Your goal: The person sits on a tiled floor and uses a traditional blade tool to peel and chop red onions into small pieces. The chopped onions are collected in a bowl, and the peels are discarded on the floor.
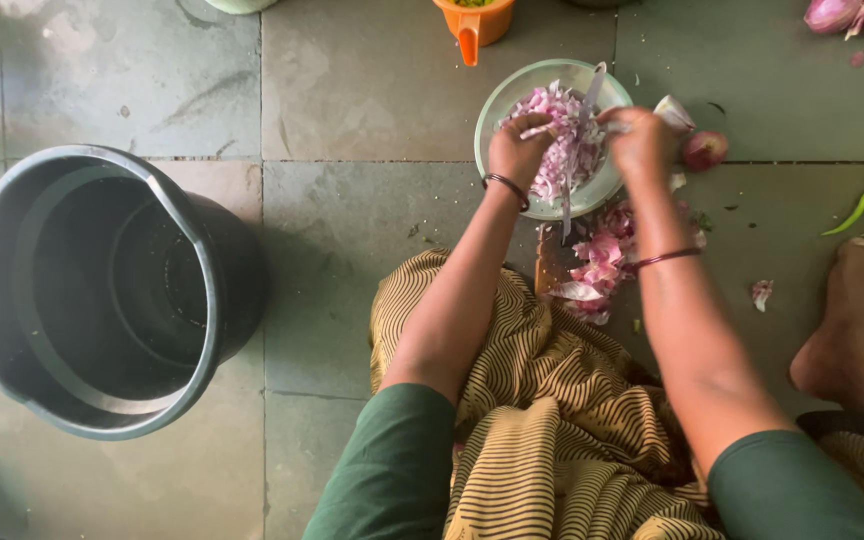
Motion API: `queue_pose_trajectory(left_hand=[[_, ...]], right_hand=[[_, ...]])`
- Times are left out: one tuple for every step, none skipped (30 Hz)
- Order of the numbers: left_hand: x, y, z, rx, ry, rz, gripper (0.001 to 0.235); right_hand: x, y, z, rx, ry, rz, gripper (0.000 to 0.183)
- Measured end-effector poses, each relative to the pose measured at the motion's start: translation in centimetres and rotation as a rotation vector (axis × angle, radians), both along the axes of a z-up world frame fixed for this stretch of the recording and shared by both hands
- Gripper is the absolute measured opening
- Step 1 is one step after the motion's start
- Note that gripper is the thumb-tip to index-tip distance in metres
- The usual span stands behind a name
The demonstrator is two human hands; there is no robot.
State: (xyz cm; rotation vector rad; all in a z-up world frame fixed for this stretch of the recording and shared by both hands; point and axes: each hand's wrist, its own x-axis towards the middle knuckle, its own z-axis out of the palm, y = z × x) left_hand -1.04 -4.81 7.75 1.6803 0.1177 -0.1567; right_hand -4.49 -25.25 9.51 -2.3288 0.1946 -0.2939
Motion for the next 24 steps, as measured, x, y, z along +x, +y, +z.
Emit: queue_pose_trajectory(left_hand=[[0.3, 0.5, -0.1, -0.010, 0.007, 0.001, 0.028], [0.7, 0.9, -0.1, -0.068, 0.054, 0.022, 0.027], [1.4, 1.3, -0.2, -0.127, 0.101, 0.042, 0.026], [1.9, 1.5, -0.4, -0.186, 0.146, 0.056, 0.026], [2.0, 1.8, -0.6, -0.280, 0.201, 0.080, 0.024], [2.5, 2.0, -0.7, -0.376, 0.251, 0.105, 0.022], [2.8, 2.0, -0.9, -0.471, 0.301, 0.130, 0.020], [2.9, 2.0, -1.1, -0.477, 0.290, 0.128, 0.019], [3.0, 2.0, -1.2, -0.483, 0.279, 0.127, 0.018], [2.8, 2.1, -1.3, -0.486, 0.270, 0.125, 0.017], [2.6, 2.0, -1.4, -0.486, 0.284, 0.116, 0.018], [2.3, 2.0, -1.3, -0.484, 0.299, 0.104, 0.018], [2.0, 2.0, -1.2, -0.482, 0.313, 0.093, 0.018], [1.7, 1.9, -1.0, -0.467, 0.309, 0.059, 0.018], [1.2, 1.6, -0.7, -0.451, 0.304, 0.025, 0.018], [0.6, 1.5, -0.3, -0.432, 0.301, -0.010, 0.018], [-0.1, 1.1, 0.0, -0.425, 0.310, -0.052, 0.020], [-0.9, 0.7, 0.3, -0.416, 0.319, -0.096, 0.021], [-1.7, 0.4, 0.6, -0.406, 0.327, -0.140, 0.023], [-2.6, 0.1, 0.7, -0.403, 0.367, -0.181, 0.024], [-3.5, -0.2, 0.7, -0.400, 0.406, -0.221, 0.025], [-4.1, -0.5, 0.7, -0.398, 0.443, -0.259, 0.026], [-4.5, -0.8, 0.5, -0.364, 0.411, -0.269, 0.026], [-4.8, -1.1, 0.3, -0.331, 0.378, -0.275, 0.026]], right_hand=[[0.0, -1.2, 0.5, 0.135, 0.119, -0.088, 0.029], [0.1, -2.2, 0.9, 0.270, 0.234, -0.177, 0.027], [-0.1, -2.9, 1.1, 0.044, 0.158, -0.161, 0.027], [-0.5, -3.6, 1.3, -0.182, 0.077, -0.149, 0.028], [-0.9, -4.1, 1.3, -0.407, -0.003, -0.135, 0.031], [-1.0, -4.3, 1.3, -0.472, 0.004, -0.119, 0.034], [-1.1, -4.2, 1.2, -0.538, 0.012, -0.103, 0.036], [-1.0, -4.1, 1.1, -0.603, 0.018, -0.084, 0.039], [-0.8, -4.3, 1.3, -0.549, 0.071, -0.092, 0.041], [-0.7, -4.3, 1.6, -0.491, 0.126, -0.100, 0.043], [-0.6, -4.2, 2.0, -0.433, 0.181, -0.107, 0.046], [-0.6, -4.2, 2.8, -0.270, 0.162, -0.108, 0.048], [-0.5, -4.2, 3.8, -0.107, 0.142, -0.108, 0.051], [-0.5, -4.1, 5.0, 0.053, 0.121, -0.106, 0.056], [-0.8, -3.7, 6.3, 0.358, 0.150, -0.127, 0.054], [-1.6, -3.0, 7.4, 0.667, 0.178, -0.150, 0.052], [-2.5, -2.2, 8.4, 0.976, 0.205, -0.173, 0.050], [-3.7, -1.3, 9.2, 1.036, 0.213, -0.184, 0.048], [-4.9, -0.3, 9.8, 1.097, 0.220, -0.195, 0.045], [-5.9, 0.4, 10.3, 1.159, 0.230, -0.205, 0.043], [-6.7, 1.0, 10.5, 1.251, 0.250, -0.154, 0.044], [-7.3, 1.7, 10.4, 1.341, 0.272, -0.099, 0.045], [-7.8, 2.4, 10.0, 1.431, 0.293, -0.043, 0.047], [-8.1, 2.9, 9.5, 1.445, 0.305, -0.027, 0.049]])
